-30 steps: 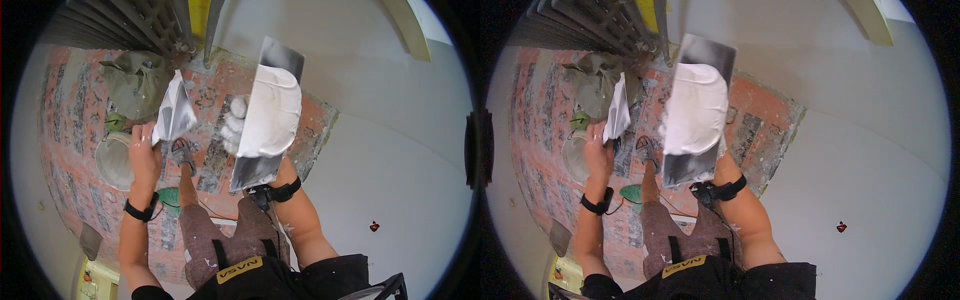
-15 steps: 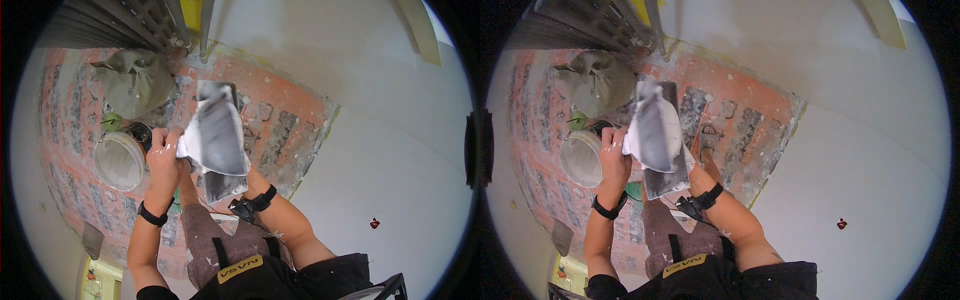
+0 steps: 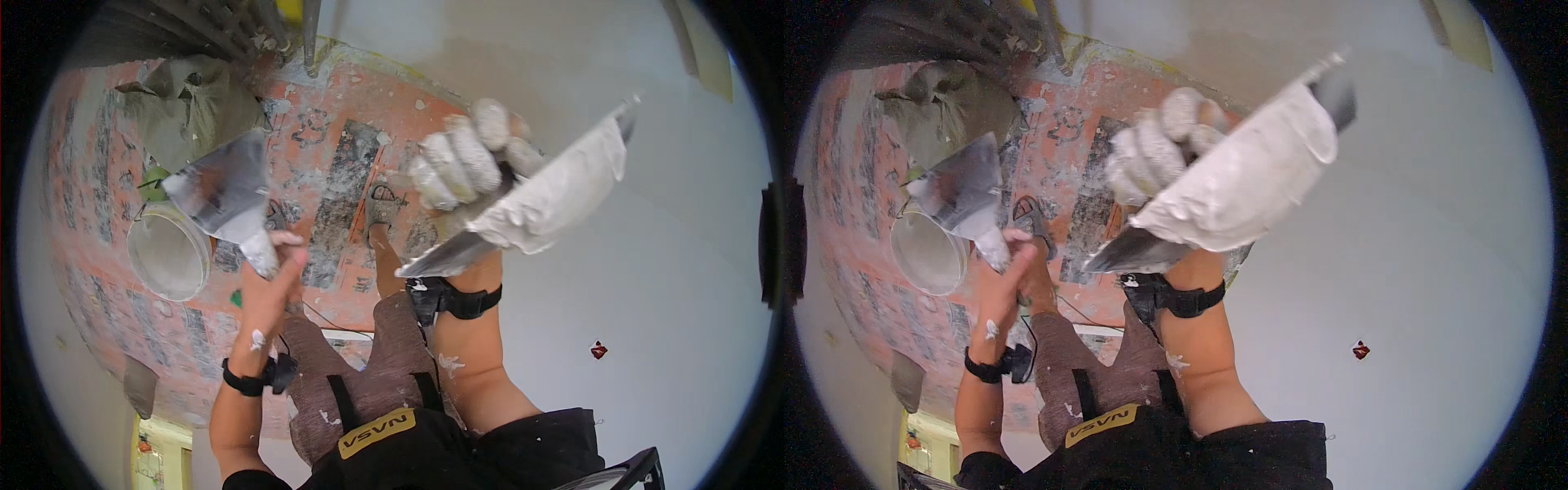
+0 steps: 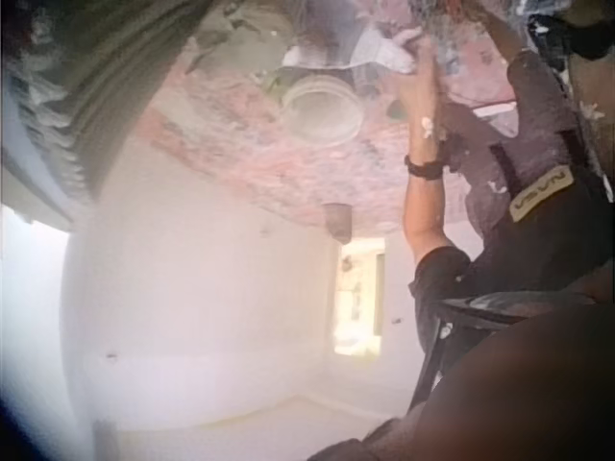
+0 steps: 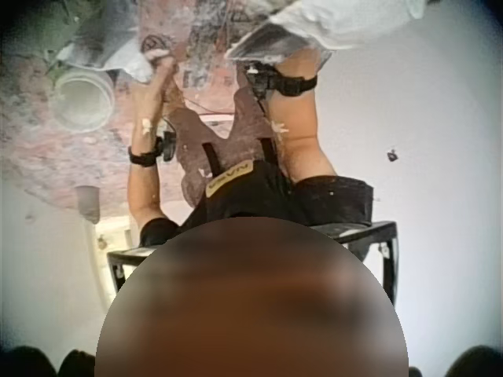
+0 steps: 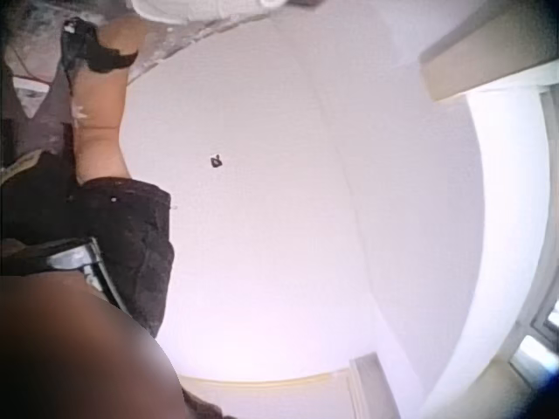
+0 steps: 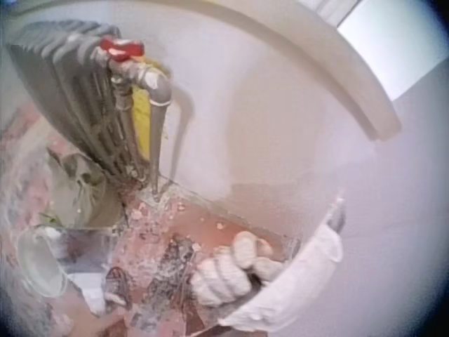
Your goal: Applying plaster or putty to a wall and corner using a putty knife and trowel.
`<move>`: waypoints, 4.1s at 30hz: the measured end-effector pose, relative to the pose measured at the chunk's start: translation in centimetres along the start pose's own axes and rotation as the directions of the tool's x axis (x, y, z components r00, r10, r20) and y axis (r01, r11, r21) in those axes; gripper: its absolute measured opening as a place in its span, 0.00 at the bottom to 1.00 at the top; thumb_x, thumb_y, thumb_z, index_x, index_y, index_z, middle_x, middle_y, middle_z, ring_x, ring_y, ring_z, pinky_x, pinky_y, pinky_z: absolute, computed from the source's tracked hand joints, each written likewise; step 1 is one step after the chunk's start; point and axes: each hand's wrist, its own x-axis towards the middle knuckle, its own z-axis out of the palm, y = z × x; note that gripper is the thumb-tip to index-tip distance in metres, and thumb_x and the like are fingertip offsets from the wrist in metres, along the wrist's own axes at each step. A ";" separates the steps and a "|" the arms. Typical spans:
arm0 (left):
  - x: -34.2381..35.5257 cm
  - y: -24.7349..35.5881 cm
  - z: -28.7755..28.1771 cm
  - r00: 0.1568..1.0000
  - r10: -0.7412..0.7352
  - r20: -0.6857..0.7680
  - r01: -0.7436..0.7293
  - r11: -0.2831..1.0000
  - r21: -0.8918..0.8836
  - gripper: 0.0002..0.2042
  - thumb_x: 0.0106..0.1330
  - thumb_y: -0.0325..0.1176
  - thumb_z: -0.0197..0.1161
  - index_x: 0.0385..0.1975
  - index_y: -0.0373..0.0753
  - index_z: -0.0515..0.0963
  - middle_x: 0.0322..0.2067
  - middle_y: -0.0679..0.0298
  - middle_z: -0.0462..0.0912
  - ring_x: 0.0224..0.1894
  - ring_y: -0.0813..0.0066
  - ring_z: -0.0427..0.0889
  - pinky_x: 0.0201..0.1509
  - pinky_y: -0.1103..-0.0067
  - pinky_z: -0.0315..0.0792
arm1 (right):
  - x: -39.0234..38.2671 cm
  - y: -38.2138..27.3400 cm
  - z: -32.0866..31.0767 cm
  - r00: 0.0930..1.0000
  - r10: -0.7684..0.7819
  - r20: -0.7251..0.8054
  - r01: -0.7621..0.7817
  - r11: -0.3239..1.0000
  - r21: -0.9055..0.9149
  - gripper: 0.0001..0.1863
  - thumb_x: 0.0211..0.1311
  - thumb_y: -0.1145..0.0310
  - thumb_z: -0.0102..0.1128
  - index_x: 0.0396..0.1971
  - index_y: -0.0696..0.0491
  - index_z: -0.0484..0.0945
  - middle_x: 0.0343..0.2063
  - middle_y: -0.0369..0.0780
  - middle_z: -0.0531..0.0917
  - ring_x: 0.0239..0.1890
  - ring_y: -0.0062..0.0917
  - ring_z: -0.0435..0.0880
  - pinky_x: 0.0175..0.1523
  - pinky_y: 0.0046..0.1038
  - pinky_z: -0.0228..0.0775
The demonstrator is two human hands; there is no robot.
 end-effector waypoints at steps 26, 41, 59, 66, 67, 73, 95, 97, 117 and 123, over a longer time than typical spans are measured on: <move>-6.0 0.9 9.3 0.926 0.074 0.369 0.063 0.936 -0.348 0.22 0.53 0.16 0.74 0.48 0.35 0.76 0.46 0.58 0.81 0.21 0.89 0.68 0.28 0.87 0.64 | -3.8 3.0 -3.0 0.844 0.303 0.443 -0.536 0.453 0.712 0.20 0.65 0.62 0.60 0.55 0.50 0.76 0.51 0.45 0.81 0.52 0.47 0.80 0.57 0.45 0.71; -5.6 0.1 9.6 0.928 -0.005 0.371 0.099 0.967 -0.236 0.15 0.55 0.24 0.75 0.40 0.33 0.77 0.19 0.73 0.72 0.21 0.87 0.65 0.29 0.83 0.62 | -0.2 2.1 -4.3 0.917 0.292 0.272 -0.393 0.541 0.744 0.23 0.59 0.60 0.64 0.52 0.54 0.75 0.46 0.48 0.81 0.47 0.48 0.80 0.50 0.44 0.72; -3.7 0.1 9.6 0.869 -0.148 0.471 0.363 0.838 -0.408 0.24 0.57 0.19 0.72 0.54 0.33 0.73 0.22 0.69 0.76 0.22 0.88 0.70 0.26 0.86 0.62 | 1.5 2.0 -4.2 0.773 0.197 0.604 -0.634 0.283 0.720 0.21 0.57 0.56 0.69 0.43 0.55 0.78 0.39 0.44 0.82 0.43 0.40 0.81 0.47 0.39 0.73; -3.3 -0.3 9.9 0.930 -0.008 0.368 0.145 0.926 -0.348 0.23 0.56 0.18 0.72 0.51 0.33 0.73 0.44 0.57 0.82 0.21 0.89 0.69 0.27 0.87 0.62 | 1.3 -0.2 -3.1 0.410 0.105 0.906 -0.681 -0.627 0.380 0.21 0.63 0.56 0.64 0.49 0.54 0.75 0.45 0.42 0.80 0.48 0.34 0.79 0.52 0.36 0.72; -3.1 -0.3 9.8 0.930 -0.011 0.367 0.148 0.926 -0.347 0.23 0.56 0.18 0.72 0.51 0.33 0.73 0.44 0.57 0.82 0.21 0.89 0.69 0.27 0.87 0.62 | 1.5 0.0 -3.2 0.408 0.102 0.907 -0.682 -0.627 0.377 0.21 0.63 0.56 0.64 0.49 0.54 0.75 0.45 0.42 0.80 0.48 0.34 0.79 0.52 0.36 0.72; -2.7 0.2 9.5 0.913 0.009 0.409 0.108 0.958 -0.264 0.19 0.55 0.18 0.72 0.46 0.32 0.74 0.44 0.58 0.83 0.20 0.90 0.67 0.29 0.88 0.62 | 2.2 1.1 -3.2 0.676 0.166 0.718 -0.731 0.029 0.682 0.22 0.65 0.58 0.62 0.53 0.53 0.73 0.49 0.44 0.79 0.52 0.35 0.78 0.54 0.34 0.72; -2.1 -0.5 9.8 0.931 0.134 0.339 0.017 0.913 -0.408 0.22 0.52 0.14 0.72 0.44 0.36 0.70 0.37 0.57 0.82 0.22 0.86 0.72 0.29 0.85 0.68 | 5.6 1.7 -4.8 0.685 0.218 0.696 -0.696 -0.088 0.713 0.16 0.68 0.65 0.61 0.50 0.57 0.74 0.45 0.44 0.81 0.47 0.37 0.80 0.50 0.32 0.73; -1.9 -0.6 9.6 0.922 0.091 0.377 0.055 0.932 -0.359 0.24 0.51 0.14 0.73 0.44 0.36 0.68 0.35 0.58 0.81 0.23 0.82 0.75 0.30 0.82 0.72 | 5.6 1.8 -4.8 0.634 0.209 0.745 -0.730 -0.156 0.665 0.17 0.68 0.64 0.61 0.51 0.57 0.74 0.46 0.44 0.81 0.47 0.36 0.80 0.51 0.31 0.73; -2.2 0.5 10.0 0.931 0.176 0.319 0.010 0.863 -0.505 0.25 0.51 0.14 0.73 0.35 0.43 0.60 0.38 0.63 0.69 0.50 0.70 0.78 0.54 0.73 0.73 | 0.5 1.2 -4.4 0.534 0.113 0.838 -0.817 -0.186 0.546 0.21 0.71 0.63 0.56 0.59 0.55 0.68 0.54 0.43 0.78 0.57 0.30 0.76 0.60 0.32 0.70; -1.8 0.5 9.4 0.871 0.211 0.444 -0.027 0.922 -0.386 0.24 0.51 0.18 0.74 0.33 0.44 0.61 0.41 0.62 0.68 0.47 0.69 0.79 0.51 0.73 0.72 | 1.8 1.4 -5.5 0.480 0.100 0.872 -0.784 -0.397 0.477 0.21 0.72 0.61 0.54 0.59 0.54 0.69 0.53 0.42 0.78 0.56 0.29 0.76 0.60 0.30 0.69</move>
